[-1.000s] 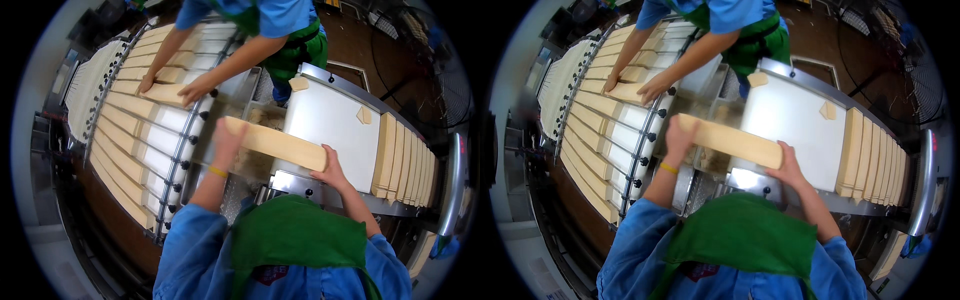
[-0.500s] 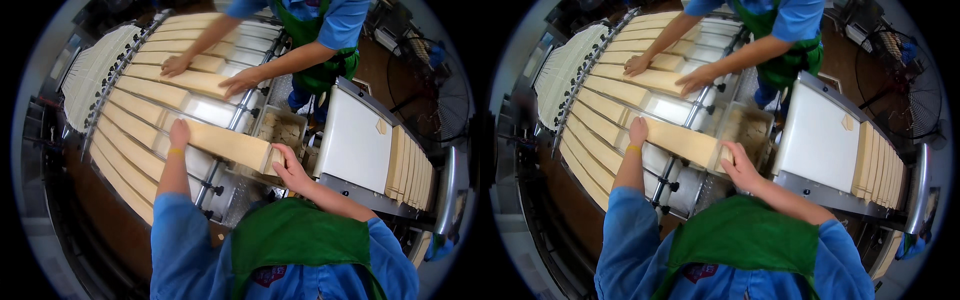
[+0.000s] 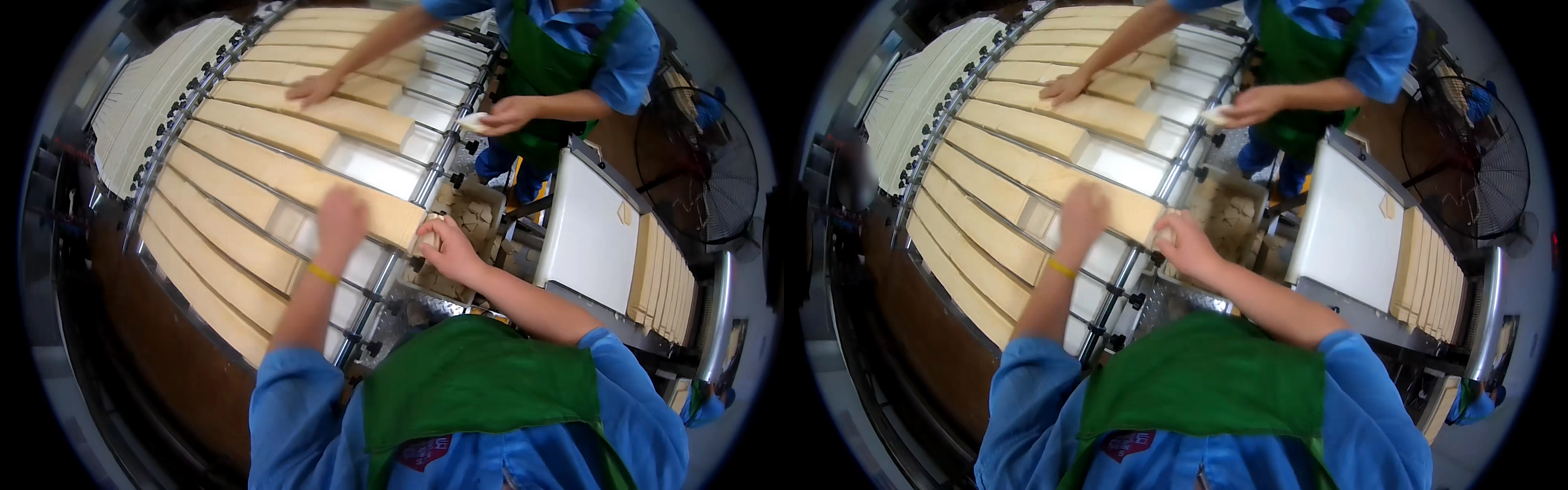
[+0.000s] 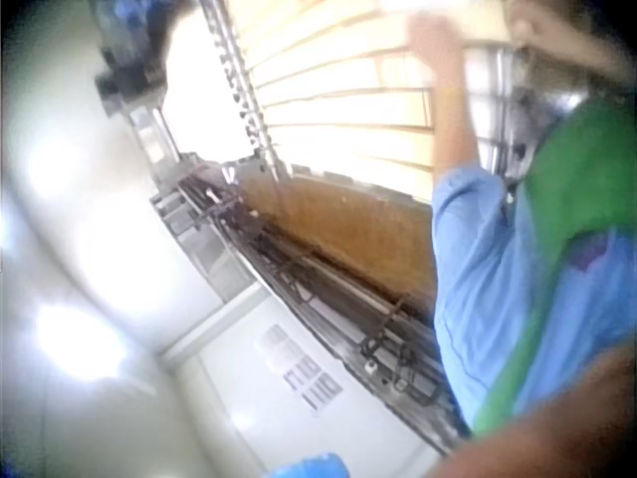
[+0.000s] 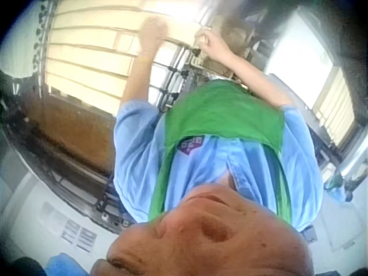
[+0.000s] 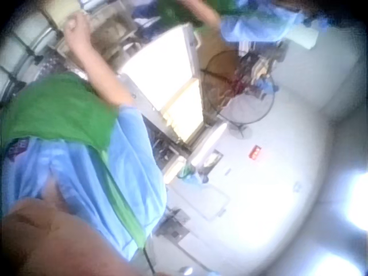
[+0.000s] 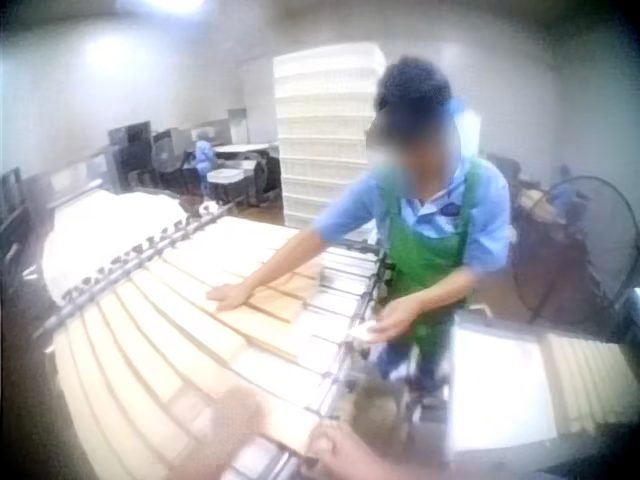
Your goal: The person works at a large industrial dough-cutting machine, picking up rectangular strips of dough from a conveyor belt, folding or manipulating them by hand, and placing them into bins or back onto the machine's rollers.
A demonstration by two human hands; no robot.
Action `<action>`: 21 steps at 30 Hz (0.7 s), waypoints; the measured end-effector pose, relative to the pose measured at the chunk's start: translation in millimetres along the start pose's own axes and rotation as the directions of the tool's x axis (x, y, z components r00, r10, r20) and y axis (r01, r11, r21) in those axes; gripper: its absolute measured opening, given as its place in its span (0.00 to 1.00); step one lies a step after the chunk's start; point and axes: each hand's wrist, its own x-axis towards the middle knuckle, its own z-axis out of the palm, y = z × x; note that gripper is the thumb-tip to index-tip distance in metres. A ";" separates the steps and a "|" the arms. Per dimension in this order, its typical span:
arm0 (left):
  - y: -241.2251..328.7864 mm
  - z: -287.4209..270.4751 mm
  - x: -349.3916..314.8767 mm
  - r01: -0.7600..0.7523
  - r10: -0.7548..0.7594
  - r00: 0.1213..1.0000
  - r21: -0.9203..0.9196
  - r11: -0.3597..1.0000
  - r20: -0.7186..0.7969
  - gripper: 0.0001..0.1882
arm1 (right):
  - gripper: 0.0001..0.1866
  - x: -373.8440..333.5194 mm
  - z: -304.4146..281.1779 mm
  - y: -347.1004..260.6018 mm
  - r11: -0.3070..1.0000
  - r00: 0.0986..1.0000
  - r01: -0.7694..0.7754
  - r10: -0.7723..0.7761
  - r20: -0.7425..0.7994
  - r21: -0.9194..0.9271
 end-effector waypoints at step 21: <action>82.6 25.3 -51.6 0.042 -0.116 0.962 -0.287 0.957 -0.247 0.19 | 0.13 -5.6 15.8 6.1 0.999 0.994 0.030 -0.027 -0.103 0.026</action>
